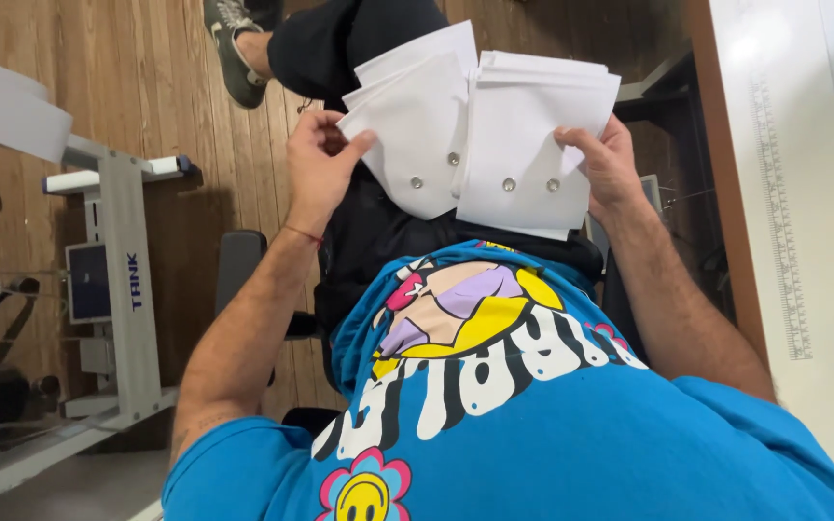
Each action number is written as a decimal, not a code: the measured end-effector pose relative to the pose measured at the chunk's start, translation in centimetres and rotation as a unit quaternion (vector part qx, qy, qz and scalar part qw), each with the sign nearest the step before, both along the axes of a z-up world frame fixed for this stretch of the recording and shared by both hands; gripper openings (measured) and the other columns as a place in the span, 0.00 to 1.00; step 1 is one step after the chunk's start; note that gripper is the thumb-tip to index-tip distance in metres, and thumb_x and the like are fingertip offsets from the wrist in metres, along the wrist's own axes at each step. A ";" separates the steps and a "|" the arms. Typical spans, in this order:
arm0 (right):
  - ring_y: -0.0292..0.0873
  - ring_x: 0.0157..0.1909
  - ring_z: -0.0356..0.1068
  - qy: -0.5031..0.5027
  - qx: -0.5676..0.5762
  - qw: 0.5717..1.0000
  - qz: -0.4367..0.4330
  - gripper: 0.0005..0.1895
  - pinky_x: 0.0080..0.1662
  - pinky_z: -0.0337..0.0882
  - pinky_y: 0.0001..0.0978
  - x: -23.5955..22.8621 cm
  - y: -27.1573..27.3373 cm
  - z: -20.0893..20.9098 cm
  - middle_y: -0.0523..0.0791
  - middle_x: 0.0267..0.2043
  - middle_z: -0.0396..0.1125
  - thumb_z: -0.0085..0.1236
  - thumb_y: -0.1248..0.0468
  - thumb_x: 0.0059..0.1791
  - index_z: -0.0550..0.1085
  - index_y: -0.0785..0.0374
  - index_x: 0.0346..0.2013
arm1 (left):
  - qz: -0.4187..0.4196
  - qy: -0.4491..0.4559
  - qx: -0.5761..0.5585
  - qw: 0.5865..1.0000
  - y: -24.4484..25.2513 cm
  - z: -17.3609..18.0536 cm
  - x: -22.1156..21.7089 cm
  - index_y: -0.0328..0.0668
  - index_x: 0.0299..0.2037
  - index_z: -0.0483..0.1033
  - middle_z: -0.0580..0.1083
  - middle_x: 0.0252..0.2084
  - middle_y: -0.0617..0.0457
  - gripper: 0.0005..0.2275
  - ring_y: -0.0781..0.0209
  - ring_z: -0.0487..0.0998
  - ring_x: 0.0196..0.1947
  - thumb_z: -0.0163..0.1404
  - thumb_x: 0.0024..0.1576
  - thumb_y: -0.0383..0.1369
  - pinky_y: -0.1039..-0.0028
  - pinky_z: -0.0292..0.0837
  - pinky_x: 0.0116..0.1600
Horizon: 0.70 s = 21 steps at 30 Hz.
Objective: Cutting small white material pieces with scissors and stacking them at a sewing station
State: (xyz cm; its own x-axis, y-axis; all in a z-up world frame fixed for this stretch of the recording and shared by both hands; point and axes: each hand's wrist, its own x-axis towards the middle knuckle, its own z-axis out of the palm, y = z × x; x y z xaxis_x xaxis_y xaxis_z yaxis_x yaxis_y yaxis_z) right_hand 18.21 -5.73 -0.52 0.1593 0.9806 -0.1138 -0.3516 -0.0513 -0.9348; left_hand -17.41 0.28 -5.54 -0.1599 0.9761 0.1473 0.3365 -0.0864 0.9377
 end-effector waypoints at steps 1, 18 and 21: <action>0.42 0.45 0.80 0.000 -0.001 1.000 0.000 0.15 0.53 0.79 0.36 0.1 0.4 -0.5 0.47 0.44 0.77 0.67 0.71 0.46 0.76 0.59 0.46 | 0.000 0.000 -0.001 1.000 -0.7 2.2 0.2 0.48 0.46 0.74 0.79 0.35 0.57 0.21 0.68 0.80 0.32 0.73 0.50 0.37 0.78 0.75 0.39; 0.41 0.42 0.76 -0.006 0.055 0.998 0.028 0.13 0.49 0.77 0.34 0.2 1.5 -3.9 0.46 0.40 0.72 0.60 0.69 0.49 0.74 0.61 0.48 | -0.291 0.307 0.601 0.678 -1.9 16.0 13.4 0.39 0.33 0.74 0.71 0.38 0.41 0.11 0.39 0.72 0.46 0.40 0.66 0.25 0.55 0.65 0.59; 0.43 0.41 0.77 -0.006 0.010 1.000 0.020 0.08 0.47 0.76 0.34 3.8 3.6 -11.9 0.45 0.40 0.73 0.55 0.64 0.51 0.74 0.60 0.45 | -0.402 0.304 0.612 0.609 -2.2 6.6 19.5 0.34 0.33 0.76 0.73 0.39 0.40 0.03 0.41 0.73 0.47 0.51 0.59 0.23 0.53 0.64 0.63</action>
State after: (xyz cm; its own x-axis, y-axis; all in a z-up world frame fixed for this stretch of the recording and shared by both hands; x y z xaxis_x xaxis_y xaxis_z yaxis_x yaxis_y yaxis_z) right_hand 22.00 -2.12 -12.45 0.1218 0.9882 -0.0930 -0.3391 -0.0466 -0.9396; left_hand 2.12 -1.97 1.04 0.7448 -0.1983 0.6371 -0.0225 -0.9617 -0.2730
